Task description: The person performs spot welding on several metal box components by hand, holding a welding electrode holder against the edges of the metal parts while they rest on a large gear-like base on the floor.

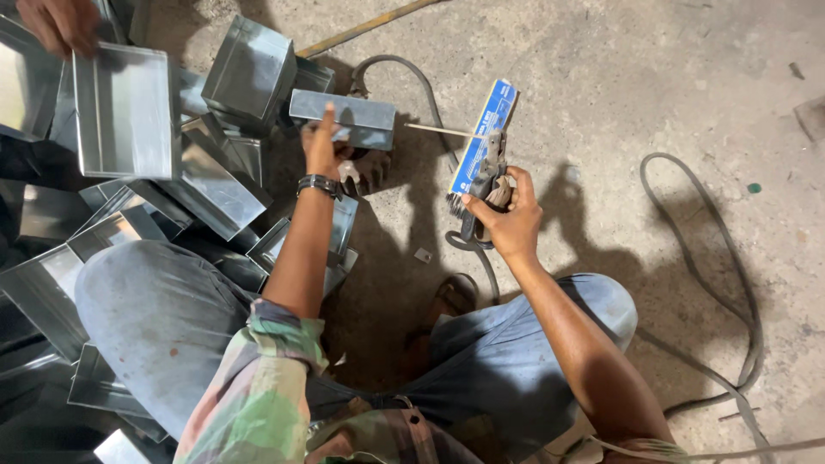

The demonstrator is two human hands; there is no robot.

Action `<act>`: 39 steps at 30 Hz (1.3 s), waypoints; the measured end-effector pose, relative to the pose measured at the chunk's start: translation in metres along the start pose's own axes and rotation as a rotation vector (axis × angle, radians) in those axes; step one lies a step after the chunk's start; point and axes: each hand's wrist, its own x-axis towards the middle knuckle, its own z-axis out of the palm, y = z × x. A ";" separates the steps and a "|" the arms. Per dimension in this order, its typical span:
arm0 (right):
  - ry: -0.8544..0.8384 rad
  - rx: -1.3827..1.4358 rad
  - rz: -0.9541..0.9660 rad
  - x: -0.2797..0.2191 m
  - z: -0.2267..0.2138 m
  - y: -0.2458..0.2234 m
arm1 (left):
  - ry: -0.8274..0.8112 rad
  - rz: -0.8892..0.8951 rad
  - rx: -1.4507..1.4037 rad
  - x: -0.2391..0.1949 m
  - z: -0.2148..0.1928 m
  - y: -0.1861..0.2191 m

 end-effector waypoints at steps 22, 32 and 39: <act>-0.033 -0.022 0.017 0.008 0.013 -0.004 | 0.312 0.375 -0.435 -0.071 -0.018 0.090; -0.036 -0.051 -0.014 0.012 0.015 -0.008 | 0.274 0.404 -0.521 -0.084 -0.018 0.102; -0.076 0.006 0.090 0.010 0.016 -0.018 | 0.282 0.379 -0.531 -0.085 -0.019 0.104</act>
